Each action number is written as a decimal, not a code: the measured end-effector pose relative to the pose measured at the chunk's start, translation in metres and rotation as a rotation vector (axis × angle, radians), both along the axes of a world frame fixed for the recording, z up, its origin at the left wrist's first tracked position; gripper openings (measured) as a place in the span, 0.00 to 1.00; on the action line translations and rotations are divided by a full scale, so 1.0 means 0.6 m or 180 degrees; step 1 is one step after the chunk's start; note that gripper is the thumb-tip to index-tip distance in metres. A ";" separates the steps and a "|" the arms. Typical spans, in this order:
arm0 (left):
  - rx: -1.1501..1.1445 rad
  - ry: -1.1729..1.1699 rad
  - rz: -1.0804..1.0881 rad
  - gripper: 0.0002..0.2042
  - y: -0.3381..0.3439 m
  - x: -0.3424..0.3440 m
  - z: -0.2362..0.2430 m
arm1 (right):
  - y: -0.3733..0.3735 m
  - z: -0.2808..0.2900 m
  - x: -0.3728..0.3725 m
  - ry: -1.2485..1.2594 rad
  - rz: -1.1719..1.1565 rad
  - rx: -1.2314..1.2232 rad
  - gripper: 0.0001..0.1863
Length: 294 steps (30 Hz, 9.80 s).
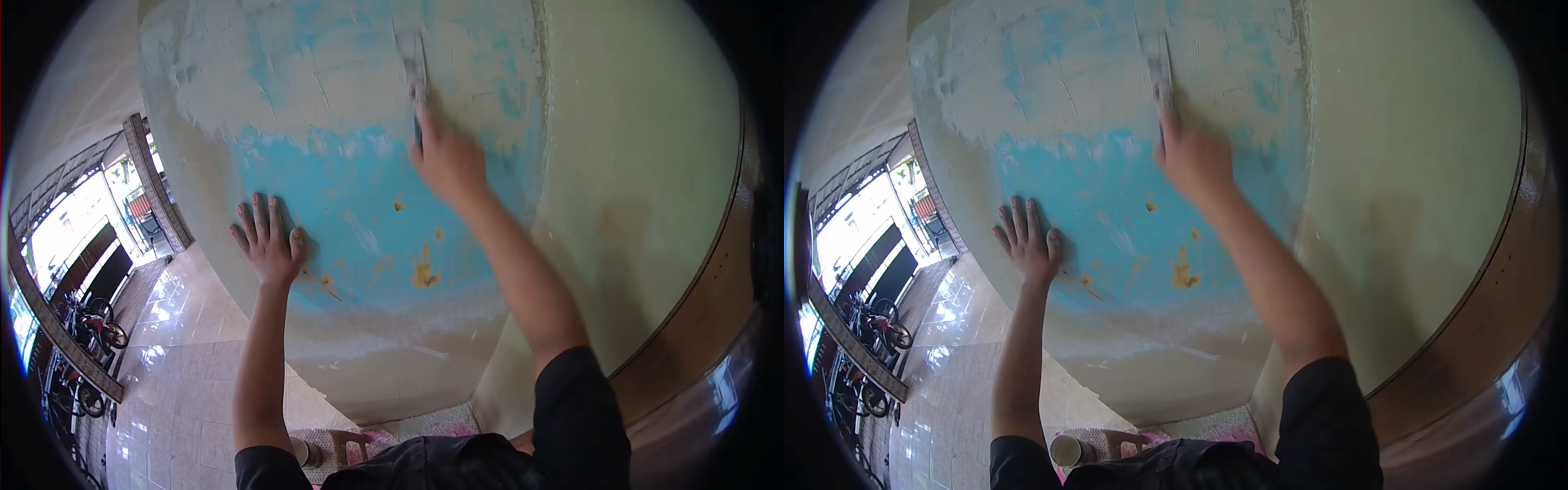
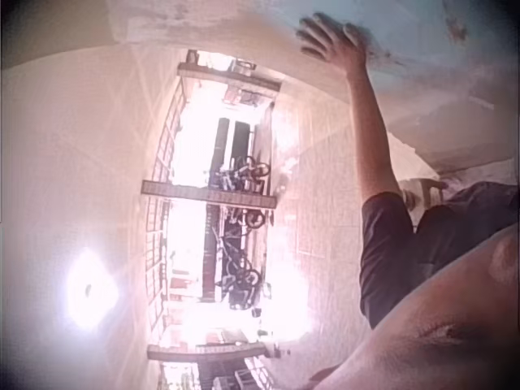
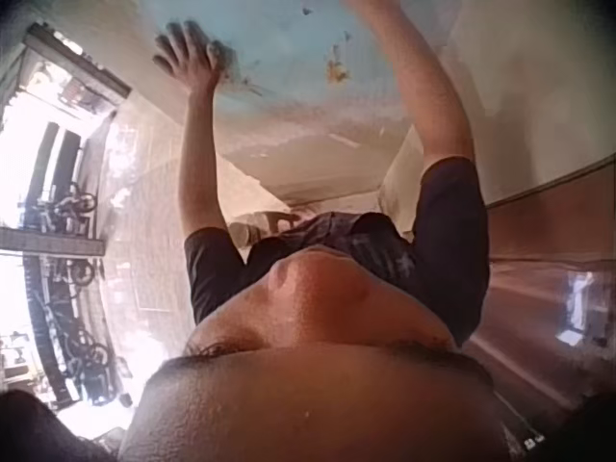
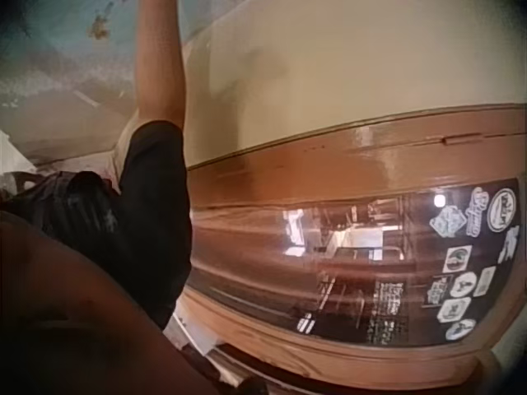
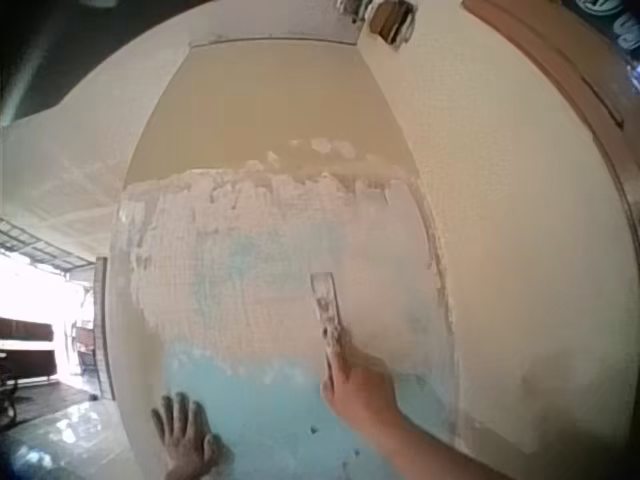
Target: The person applies putty to a wall with a scraper, taking the putty from a bucket and spreading it onto the wall.
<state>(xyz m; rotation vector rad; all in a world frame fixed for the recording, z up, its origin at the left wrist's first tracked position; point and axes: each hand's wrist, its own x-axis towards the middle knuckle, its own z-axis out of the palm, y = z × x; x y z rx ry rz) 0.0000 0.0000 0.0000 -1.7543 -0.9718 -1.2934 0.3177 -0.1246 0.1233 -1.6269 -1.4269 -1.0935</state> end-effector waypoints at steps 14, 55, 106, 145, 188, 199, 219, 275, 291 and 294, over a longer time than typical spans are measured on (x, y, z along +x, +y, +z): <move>-0.0051 -0.0052 -0.0015 0.34 -0.010 0.041 -0.107 | -0.038 -0.188 0.044 0.0083 0.1096 0.0971 0.21; -0.0837 -0.0123 -0.0073 0.38 -0.034 0.065 -0.309 | -0.117 -0.533 0.070 0.1115 0.1038 -0.0206 0.19; -0.0377 0.0023 -0.0247 0.35 -0.067 0.273 -0.335 | -0.122 -0.619 0.198 0.2018 0.0490 -0.0652 0.23; -0.4935 -0.6714 0.0868 0.30 -0.384 -0.490 -1.079 | -0.185 -0.920 -0.333 0.1239 0.1939 -0.5616 0.23; -0.5800 -0.0780 -0.0487 0.35 -0.398 -0.131 -0.673 | -0.168 -0.734 -0.354 0.0347 0.1580 -0.4594 0.13; -0.5509 -0.0317 -0.0344 0.39 -0.387 -0.020 -0.603 | -0.208 -0.723 -0.268 0.1267 0.1208 -0.4665 0.15; -0.5304 -0.0700 -0.0493 0.33 -0.417 0.152 -0.566 | -0.216 -0.661 -0.091 0.1357 0.1945 -0.4231 0.13; -0.5125 -0.0849 -0.0009 0.31 -0.400 0.071 -0.523 | -0.215 -0.621 0.051 0.3677 0.2938 -0.3684 0.12; -0.4978 -0.1912 -0.0346 0.24 -0.373 -0.001 -0.444 | -0.215 -0.649 -0.036 0.1410 0.2672 -0.2421 0.20; -0.5141 -0.2333 -0.0814 0.21 -0.363 0.001 -0.420 | -0.205 -0.656 -0.044 0.1255 0.2584 -0.1871 0.18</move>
